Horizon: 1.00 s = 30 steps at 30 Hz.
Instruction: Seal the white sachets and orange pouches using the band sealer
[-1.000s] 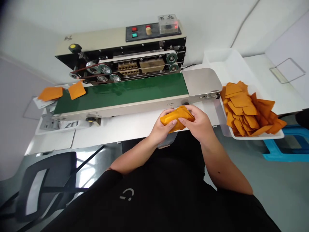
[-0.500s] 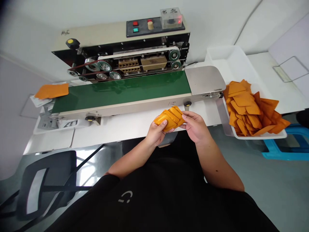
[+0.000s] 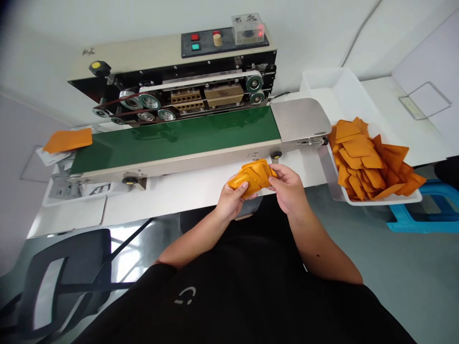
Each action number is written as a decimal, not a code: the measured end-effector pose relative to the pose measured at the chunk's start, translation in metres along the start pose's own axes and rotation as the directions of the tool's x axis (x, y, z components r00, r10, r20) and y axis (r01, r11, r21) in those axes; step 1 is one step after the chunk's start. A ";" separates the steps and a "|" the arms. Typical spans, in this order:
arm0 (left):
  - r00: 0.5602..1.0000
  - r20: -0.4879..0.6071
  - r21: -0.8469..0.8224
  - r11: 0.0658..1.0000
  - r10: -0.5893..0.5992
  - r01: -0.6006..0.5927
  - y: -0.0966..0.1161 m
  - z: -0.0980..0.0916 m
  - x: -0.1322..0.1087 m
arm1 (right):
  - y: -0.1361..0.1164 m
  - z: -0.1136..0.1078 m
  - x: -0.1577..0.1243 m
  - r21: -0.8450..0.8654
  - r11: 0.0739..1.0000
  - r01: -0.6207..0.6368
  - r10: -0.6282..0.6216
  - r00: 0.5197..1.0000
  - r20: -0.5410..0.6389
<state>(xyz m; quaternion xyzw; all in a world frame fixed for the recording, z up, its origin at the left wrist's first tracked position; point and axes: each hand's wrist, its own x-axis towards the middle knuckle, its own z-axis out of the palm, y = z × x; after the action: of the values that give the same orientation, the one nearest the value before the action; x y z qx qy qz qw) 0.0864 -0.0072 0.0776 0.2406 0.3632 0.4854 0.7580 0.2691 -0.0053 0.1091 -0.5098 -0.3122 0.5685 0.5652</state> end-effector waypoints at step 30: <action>0.997 -0.055 -0.087 0.995 0.048 -0.052 -0.008 -0.006 0.001 | 0.017 0.014 0.005 0.188 0.971 -0.145 0.115 0.980 0.159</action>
<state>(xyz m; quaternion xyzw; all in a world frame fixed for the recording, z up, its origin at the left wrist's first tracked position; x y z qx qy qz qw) 0.0868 -0.0094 0.0677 0.2029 0.3552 0.5260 0.7456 0.2515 0.0001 0.0961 -0.4270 -0.2606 0.6687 0.5501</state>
